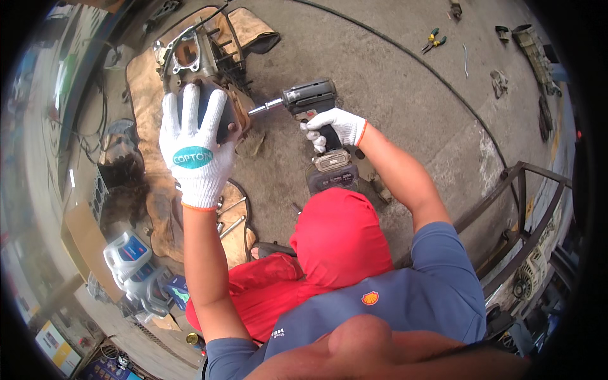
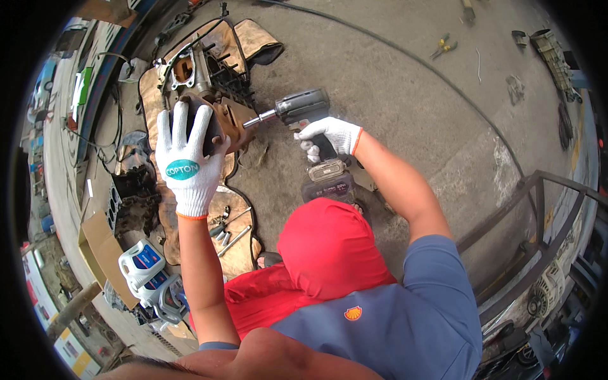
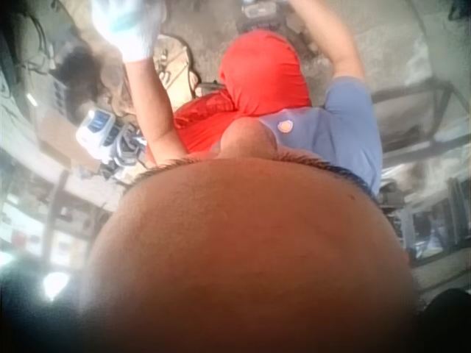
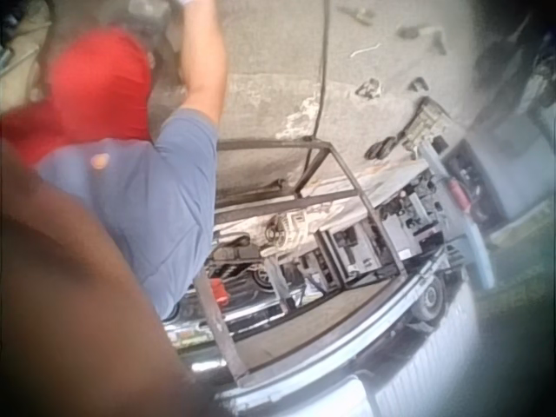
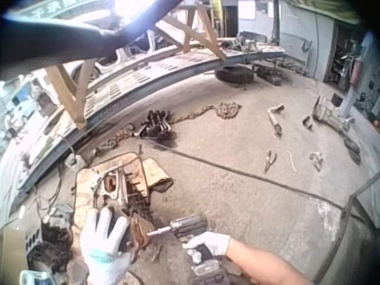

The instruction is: The person sits on the floor and uses a cordless impact wrench to remove bolts from an exhaust manifold. They then use a socket wrench to loosen additional bolts and inspect the manifold.

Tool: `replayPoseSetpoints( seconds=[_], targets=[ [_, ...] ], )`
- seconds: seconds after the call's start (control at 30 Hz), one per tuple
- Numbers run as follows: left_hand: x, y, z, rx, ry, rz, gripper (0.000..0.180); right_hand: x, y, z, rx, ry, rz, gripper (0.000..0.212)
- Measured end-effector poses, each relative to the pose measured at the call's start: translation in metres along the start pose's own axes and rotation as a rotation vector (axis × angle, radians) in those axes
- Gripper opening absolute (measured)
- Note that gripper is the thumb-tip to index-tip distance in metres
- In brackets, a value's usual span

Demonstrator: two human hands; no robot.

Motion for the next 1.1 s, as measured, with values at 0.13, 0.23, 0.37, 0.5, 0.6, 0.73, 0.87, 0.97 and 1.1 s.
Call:
replayPoseSetpoints(
  seconds=[0.13, 0.23, 0.37, 0.5, 0.6, 0.73, 0.87, 0.97, 1.1],
  targets=[
    [0.001, 0.002, -0.002, -0.003, 0.0, 0.019, 0.066, -0.004, -0.011, -0.007, -0.078, 0.031, 0.008, 0.017],
    [0.002, 0.014, 0.008, -0.057, -0.003, 0.083, 0.057, -0.005, -0.002, -0.003, -0.059, 0.069, 0.013, 0.02],
    [-0.043, 0.012, 0.04, -0.348, -0.001, 0.003, 0.033, -0.006, 0.015, 0.007, -0.022, 0.041, 0.015, 0.033],
    [-0.14, -0.12, 0.025, -1.13, 1.007, -0.125, 0.048, -0.009, 0.007, 0.01, -0.037, 0.056, -0.082, 0.048],
    [-0.164, -0.219, 0.023, -1.903, 1.376, -0.004, 0.053, -0.015, 0.009, 0.013, -0.065, 0.078, -0.087, 0.049],
    [-0.143, -0.224, 0.039, -2.091, 1.468, 0.047, 0.041, -0.025, 0.015, 0.022, -0.075, 0.083, -0.061, 0.049],
    [-0.14, -0.228, 0.044, -2.146, 1.448, 0.085, 0.026, -0.035, 0.011, 0.03, -0.066, 0.133, -0.09, 0.05],
    [-0.137, -0.231, 0.04, -2.137, 1.407, 0.083, 0.023, -0.039, 0.016, 0.039, -0.014, 0.144, -0.071, 0.05],
    [-0.141, -0.226, 0.034, -1.909, 1.365, 0.097, 0.022, -0.044, 0.02, 0.049, 0.005, 0.186, -0.038, 0.05]
  ],
)
Point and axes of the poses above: each hand's wrist, its own x-axis towards the middle knuckle, its own y-axis out of the back of the hand, z = x × y, the point moved 10 cm from there along x, towards the middle knuckle, and after that the axes turned 5 degrees about y, right-handed, at the moved point
